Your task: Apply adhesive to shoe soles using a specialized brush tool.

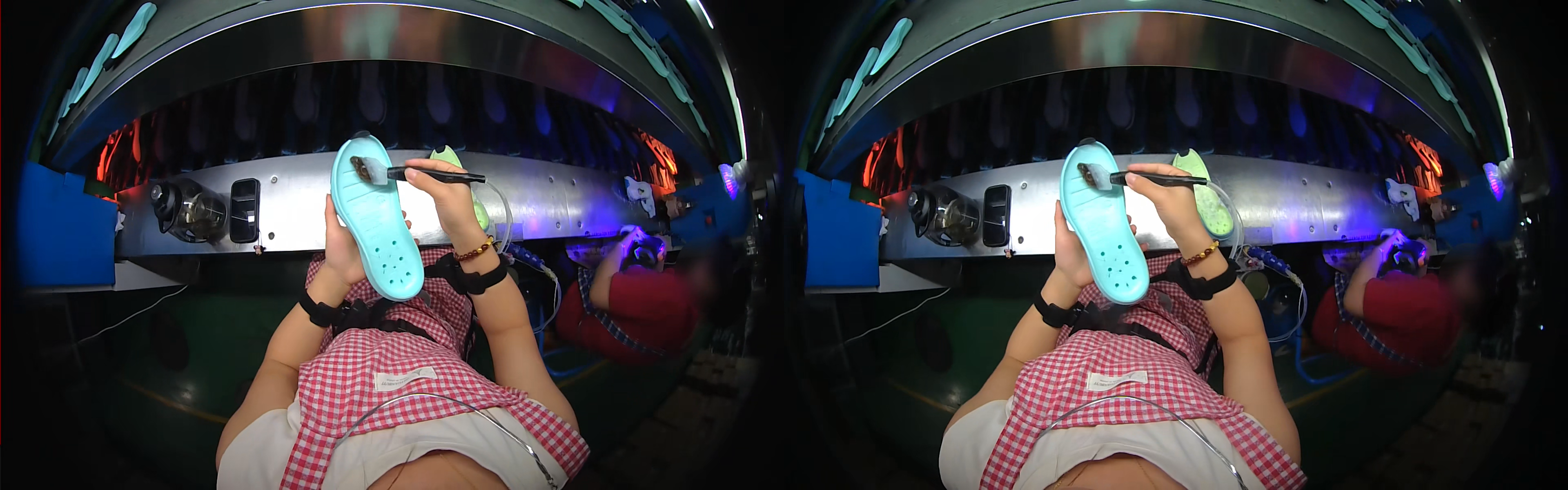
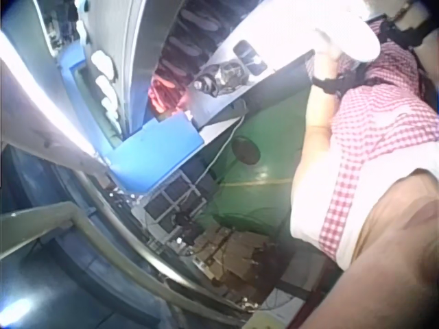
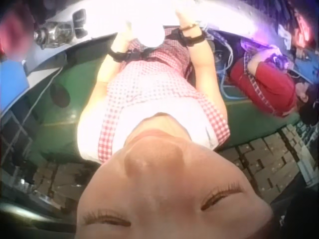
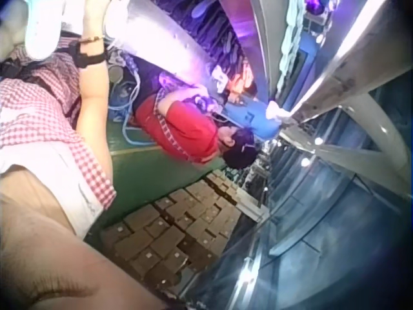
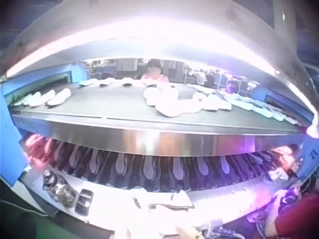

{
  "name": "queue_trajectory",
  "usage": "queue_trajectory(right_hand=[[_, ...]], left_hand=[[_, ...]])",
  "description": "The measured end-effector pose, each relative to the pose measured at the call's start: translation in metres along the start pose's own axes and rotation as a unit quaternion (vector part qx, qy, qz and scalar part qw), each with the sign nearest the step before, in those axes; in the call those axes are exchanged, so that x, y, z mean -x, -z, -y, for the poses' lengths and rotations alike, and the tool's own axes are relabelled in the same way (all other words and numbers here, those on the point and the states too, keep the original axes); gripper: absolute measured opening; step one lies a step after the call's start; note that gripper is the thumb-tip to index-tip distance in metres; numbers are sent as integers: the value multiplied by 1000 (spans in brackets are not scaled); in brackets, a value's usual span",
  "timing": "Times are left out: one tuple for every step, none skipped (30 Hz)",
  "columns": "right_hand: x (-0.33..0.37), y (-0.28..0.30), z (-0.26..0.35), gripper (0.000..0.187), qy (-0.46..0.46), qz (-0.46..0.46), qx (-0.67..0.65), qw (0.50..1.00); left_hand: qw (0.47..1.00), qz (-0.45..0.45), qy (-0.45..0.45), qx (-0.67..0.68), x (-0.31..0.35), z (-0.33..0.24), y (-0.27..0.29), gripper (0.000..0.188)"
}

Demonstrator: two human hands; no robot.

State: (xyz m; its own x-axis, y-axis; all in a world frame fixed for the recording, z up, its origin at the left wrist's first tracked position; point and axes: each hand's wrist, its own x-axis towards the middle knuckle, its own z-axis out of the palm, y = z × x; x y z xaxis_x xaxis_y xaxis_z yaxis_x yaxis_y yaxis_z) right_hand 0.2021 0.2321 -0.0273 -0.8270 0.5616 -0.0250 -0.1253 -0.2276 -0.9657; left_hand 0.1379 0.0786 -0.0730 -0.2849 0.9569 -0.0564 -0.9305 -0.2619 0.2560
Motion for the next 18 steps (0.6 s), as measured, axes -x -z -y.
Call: queue_trajectory(right_hand=[[-1, -5, 5, 18, 15, -3, 19, 1000], [0, -10, 5, 18, 15, -3, 18, 1000], [0, -15, 4, 18, 63, 11, 80, 995], [0, -20, 2, 17, 109, 25, 140, 984], [4, -29, -2, 18, 154, 31, 155, 975], [11, -28, 1, 19, 205, 56, 249, 945], [20, -27, 8, 19, 253, 80, 339, 903], [31, -25, 14, 20, 244, 96, 347, 901], [40, -20, 20, 19, 222, 135, 357, 897], [51, -13, 25, 19, 169, 188, 366, 896], [59, -4, 30, 19, 116, 237, 374, 889], [65, 5, 35, 19, 89, 275, 357, 888], [68, 11, 38, 19, 61, 311, 340, 886], [68, 16, 43, 18, 68, 315, 348, 880], [65, 16, 50, 18, 73, 295, 323, 896], [61, 14, 56, 18, 103, 238, 301, 918], [54, 12, 61, 18, 132, 179, 280, 934], [46, 13, 58, 17, 92, 124, 232, 960]], left_hand=[[1000, -12, -7, -4, -2, 3, 0, 89], [999, 3, -32, -38, -4, 6, -1, 81], [999, 3, -32, -40, -7, 10, -5, 81], [990, -106, -70, -55, -12, 12, -11, 77], [967, -218, -110, -69, -13, 12, -17, 74], [972, -194, -107, -83, -13, 8, -17, 69], [978, -167, -94, -80, -13, 4, -2, 69], [980, -150, -97, -82, -12, -3, -4, 70], [982, -134, -107, -84, -10, -11, -5, 70], [976, -157, -122, -85, -8, -19, 1, 74], [980, -123, -123, -98, -6, -25, 8, 78], [983, -101, -110, -107, -2, -28, 7, 80], [985, -79, -96, -116, 2, -30, 4, 82], [986, -82, -92, -116, 5, -26, -5, 82], [986, -104, -81, -98, 5, -21, -18, 83], [986, -125, -69, -81, 5, -15, -26, 85], [987, -124, -64, -78, 6, -9, -29, 85], [992, -94, -54, -59, 5, -3, -32, 84]])
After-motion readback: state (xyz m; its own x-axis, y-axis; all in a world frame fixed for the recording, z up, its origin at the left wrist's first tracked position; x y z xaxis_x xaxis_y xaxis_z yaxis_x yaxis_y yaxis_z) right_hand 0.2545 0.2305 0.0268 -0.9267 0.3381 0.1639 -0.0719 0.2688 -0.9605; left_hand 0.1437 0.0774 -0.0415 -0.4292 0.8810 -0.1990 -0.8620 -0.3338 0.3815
